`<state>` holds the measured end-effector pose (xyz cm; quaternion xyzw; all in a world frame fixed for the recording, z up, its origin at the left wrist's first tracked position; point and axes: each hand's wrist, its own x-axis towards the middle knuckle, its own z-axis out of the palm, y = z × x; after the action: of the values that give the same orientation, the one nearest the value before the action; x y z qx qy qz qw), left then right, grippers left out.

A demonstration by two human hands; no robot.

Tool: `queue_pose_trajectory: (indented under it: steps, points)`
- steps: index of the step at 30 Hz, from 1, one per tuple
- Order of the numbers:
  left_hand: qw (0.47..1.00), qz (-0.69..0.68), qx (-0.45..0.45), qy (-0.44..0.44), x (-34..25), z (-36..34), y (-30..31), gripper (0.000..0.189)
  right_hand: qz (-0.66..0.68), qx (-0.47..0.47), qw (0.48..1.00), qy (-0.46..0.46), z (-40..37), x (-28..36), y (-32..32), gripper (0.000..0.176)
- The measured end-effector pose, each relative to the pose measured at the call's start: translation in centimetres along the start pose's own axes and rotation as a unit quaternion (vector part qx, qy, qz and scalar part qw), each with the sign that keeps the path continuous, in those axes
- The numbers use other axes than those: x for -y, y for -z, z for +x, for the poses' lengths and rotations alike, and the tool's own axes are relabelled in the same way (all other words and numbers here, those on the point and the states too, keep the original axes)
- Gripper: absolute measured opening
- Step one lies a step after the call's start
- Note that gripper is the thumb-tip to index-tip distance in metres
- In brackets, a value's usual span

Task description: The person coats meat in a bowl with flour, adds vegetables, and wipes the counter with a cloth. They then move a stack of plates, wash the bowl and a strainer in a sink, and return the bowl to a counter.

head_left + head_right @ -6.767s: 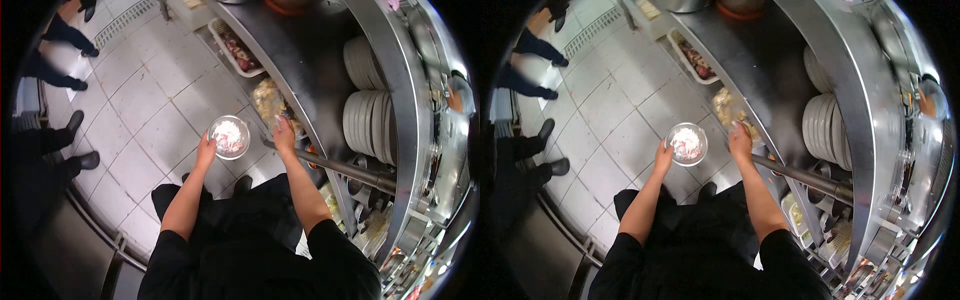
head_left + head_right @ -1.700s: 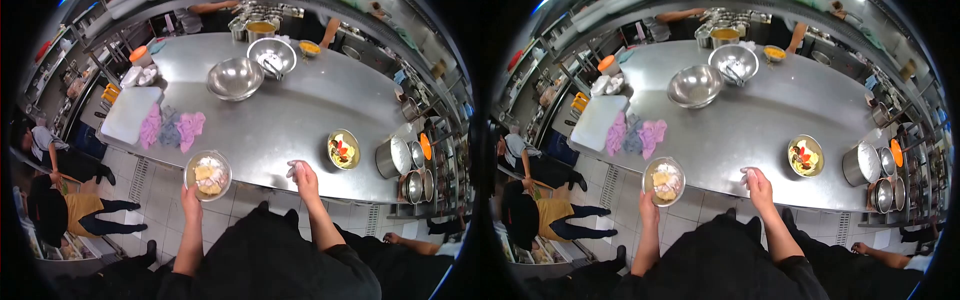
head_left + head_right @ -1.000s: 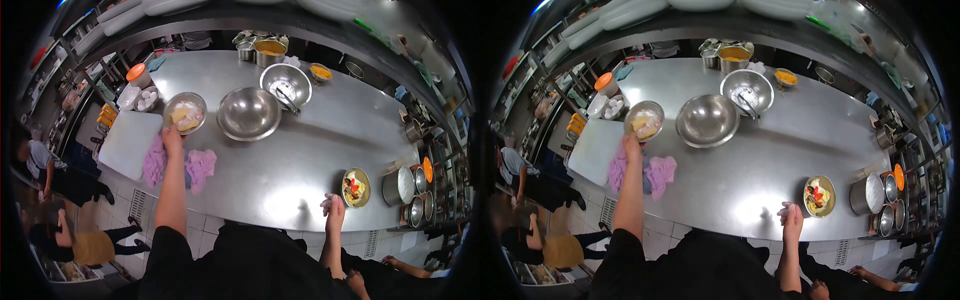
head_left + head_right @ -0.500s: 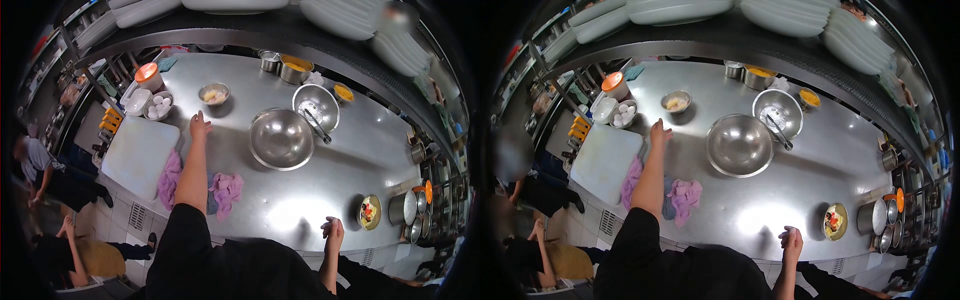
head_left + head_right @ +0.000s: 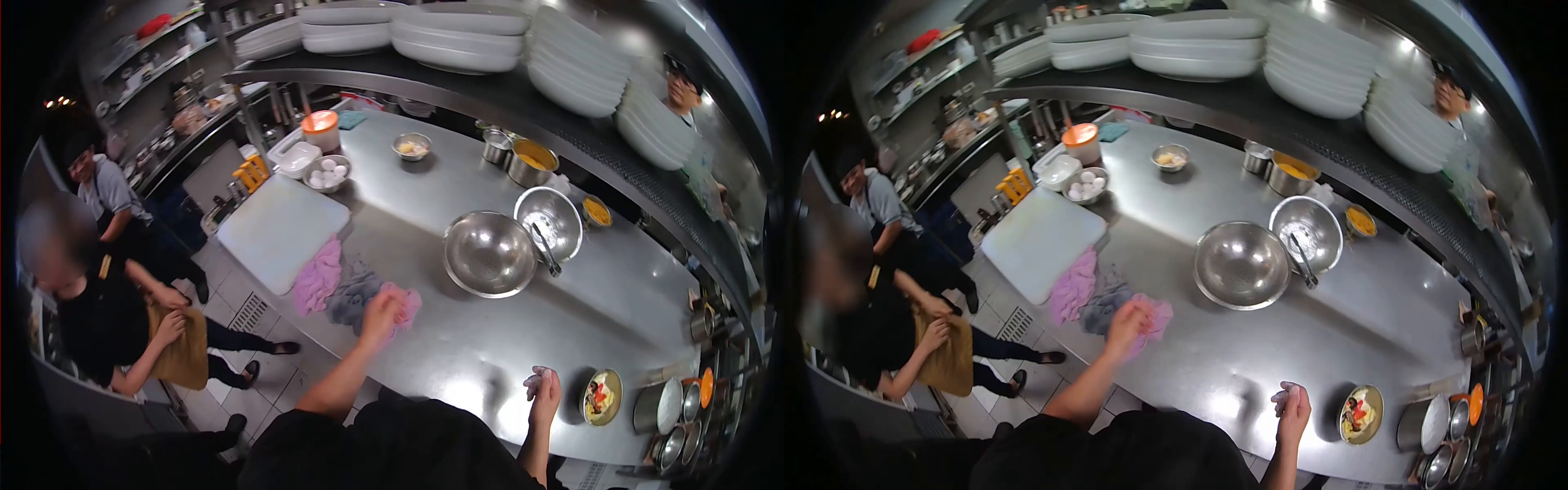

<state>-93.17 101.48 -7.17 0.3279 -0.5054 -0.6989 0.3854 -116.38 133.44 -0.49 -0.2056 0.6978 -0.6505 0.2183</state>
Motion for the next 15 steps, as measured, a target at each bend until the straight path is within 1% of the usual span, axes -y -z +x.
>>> queue_pose_trajectory:
  steps: [2, 3, 5, 7, 10, 12, 15]
  points:
    - [0.996, 0.061, 0.068, -0.001, 1.1, -3.7, -1.0, 0.018, 0.010, 0.029, 1.000, 0.007, 0.0, 0.2, -0.3, 0.035]
    - [0.996, 0.063, 0.058, -0.005, 1.4, -5.3, -1.5, 0.018, 0.010, 0.040, 0.999, 0.009, 0.0, 0.3, -0.4, 0.035]
    - [0.989, 0.093, 0.104, 0.045, 1.5, -8.1, -2.4, 0.023, 0.010, 0.059, 0.998, 0.009, -0.2, 0.6, -0.8, 0.035]
    - [0.988, 0.106, 0.094, 0.056, 1.1, -10.2, -2.6, 0.024, 0.017, 0.093, 0.995, 0.014, -0.4, 1.0, -1.1, 0.034]
    - [0.988, 0.114, 0.073, 0.067, 0.6, -11.6, -2.5, 0.025, 0.021, 0.121, 0.992, 0.015, -0.4, 1.0, -0.9, 0.033]
    - [0.990, 0.110, 0.053, 0.073, 0.5, -12.1, -2.3, 0.025, 0.019, 0.128, 0.991, 0.024, -0.2, 0.9, -0.6, 0.033]
    - [0.993, 0.095, 0.032, 0.055, 0.3, -12.3, -2.0, 0.027, 0.014, 0.128, 0.991, 0.027, -0.5, 1.0, -0.3, 0.033]
